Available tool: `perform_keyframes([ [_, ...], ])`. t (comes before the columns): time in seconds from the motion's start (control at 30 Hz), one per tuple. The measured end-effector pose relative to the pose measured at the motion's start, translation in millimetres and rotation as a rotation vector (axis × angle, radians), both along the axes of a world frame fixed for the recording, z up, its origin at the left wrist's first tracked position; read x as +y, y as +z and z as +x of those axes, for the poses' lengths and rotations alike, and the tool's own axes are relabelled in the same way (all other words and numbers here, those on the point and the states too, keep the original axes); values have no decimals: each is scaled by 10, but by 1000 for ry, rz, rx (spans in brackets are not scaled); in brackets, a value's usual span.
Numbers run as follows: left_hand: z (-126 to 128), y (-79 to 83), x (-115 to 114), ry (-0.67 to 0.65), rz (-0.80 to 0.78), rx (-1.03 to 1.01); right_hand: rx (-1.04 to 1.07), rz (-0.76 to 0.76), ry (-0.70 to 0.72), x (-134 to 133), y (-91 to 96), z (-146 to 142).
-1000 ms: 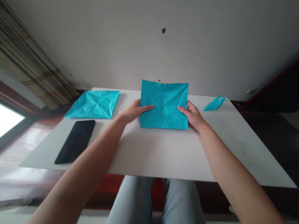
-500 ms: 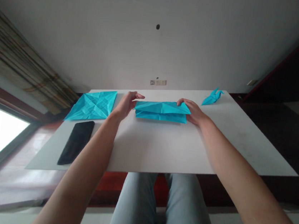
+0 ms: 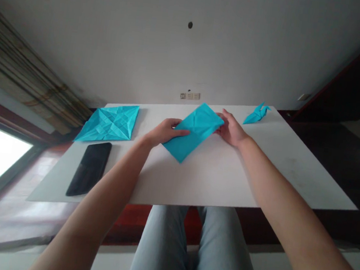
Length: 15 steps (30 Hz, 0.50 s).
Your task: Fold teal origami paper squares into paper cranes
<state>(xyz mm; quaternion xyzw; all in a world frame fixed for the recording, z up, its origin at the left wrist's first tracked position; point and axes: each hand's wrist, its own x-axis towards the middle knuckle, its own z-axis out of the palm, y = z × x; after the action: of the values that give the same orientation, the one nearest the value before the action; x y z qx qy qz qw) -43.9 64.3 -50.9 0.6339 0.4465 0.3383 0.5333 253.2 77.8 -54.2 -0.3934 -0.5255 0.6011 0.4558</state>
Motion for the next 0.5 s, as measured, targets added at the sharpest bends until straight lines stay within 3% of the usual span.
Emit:
perform_keyframes([
  [0.07, 29, -54, 28, 134, 6, -144, -7, 14, 33, 17, -23, 4],
  [0.2, 170, -142, 28, 210, 15, -321, -74, 96, 106, -34, -83, -75],
  [0.33, 282, -189, 7, 201, 31, -327, -136, 139, 91, -78, -167, -256],
  [0.5, 217, -176, 56, 199, 76, -265, -123, 155, 29, -57, -191, -295],
])
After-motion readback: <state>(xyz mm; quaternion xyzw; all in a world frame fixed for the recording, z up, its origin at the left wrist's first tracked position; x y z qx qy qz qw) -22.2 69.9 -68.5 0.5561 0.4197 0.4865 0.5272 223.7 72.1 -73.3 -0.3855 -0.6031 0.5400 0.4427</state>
